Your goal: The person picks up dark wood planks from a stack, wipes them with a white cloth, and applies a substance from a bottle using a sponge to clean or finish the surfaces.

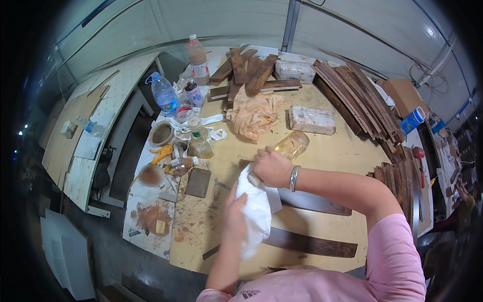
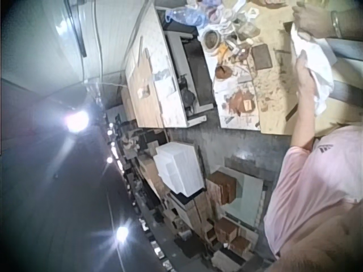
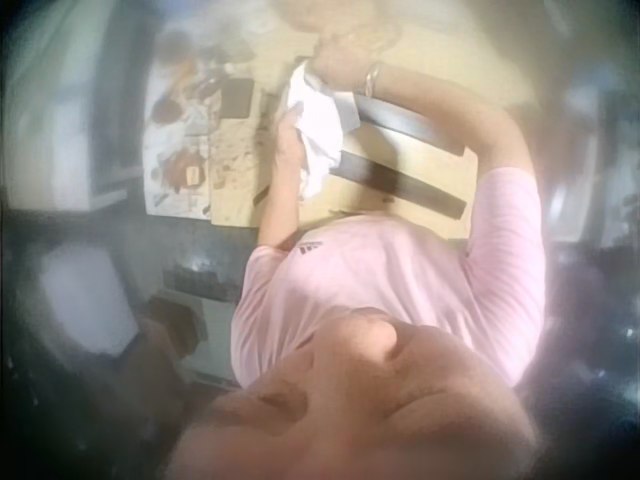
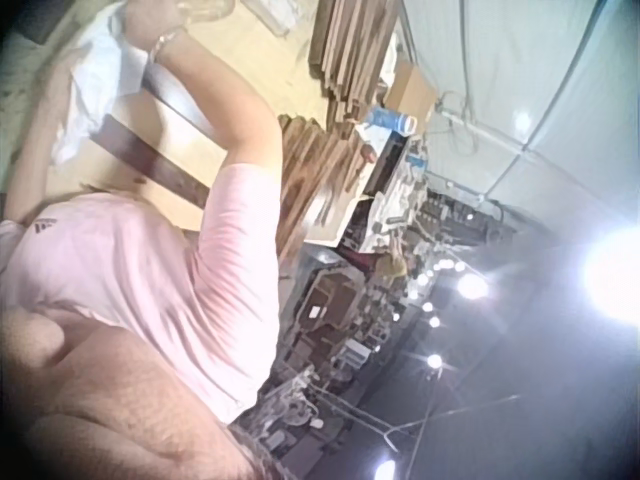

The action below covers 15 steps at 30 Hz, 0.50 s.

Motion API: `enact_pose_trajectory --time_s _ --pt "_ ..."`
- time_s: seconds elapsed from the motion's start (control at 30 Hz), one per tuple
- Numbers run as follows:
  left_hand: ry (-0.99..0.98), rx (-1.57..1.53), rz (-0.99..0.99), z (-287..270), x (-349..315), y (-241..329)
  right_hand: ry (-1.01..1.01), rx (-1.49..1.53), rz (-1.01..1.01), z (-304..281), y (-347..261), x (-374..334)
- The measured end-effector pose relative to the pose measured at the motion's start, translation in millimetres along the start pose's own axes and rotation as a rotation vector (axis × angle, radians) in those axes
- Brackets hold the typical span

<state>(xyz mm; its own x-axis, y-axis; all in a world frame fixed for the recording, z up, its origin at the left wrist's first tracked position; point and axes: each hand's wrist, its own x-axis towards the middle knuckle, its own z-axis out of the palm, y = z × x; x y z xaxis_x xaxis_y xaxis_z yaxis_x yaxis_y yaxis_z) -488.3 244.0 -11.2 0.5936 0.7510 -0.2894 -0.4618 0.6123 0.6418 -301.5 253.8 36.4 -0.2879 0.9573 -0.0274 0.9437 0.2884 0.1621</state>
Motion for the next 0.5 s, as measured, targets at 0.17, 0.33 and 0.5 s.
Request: enact_pose_trajectory --time_s 0.17,0.33,0.5 --pt "-0.054 -0.061 -0.031 -4 3 -6 -0.063 -0.242 -0.002 -5 4 -10" --pt "-0.047 0.014 -0.013 -2 -3 -6 -0.161 -0.276 -0.001 -20 10 -11" --pt "-0.029 -0.018 -0.037 -6 -5 -9 -0.155 -0.235 -0.023 -17 9 -14"
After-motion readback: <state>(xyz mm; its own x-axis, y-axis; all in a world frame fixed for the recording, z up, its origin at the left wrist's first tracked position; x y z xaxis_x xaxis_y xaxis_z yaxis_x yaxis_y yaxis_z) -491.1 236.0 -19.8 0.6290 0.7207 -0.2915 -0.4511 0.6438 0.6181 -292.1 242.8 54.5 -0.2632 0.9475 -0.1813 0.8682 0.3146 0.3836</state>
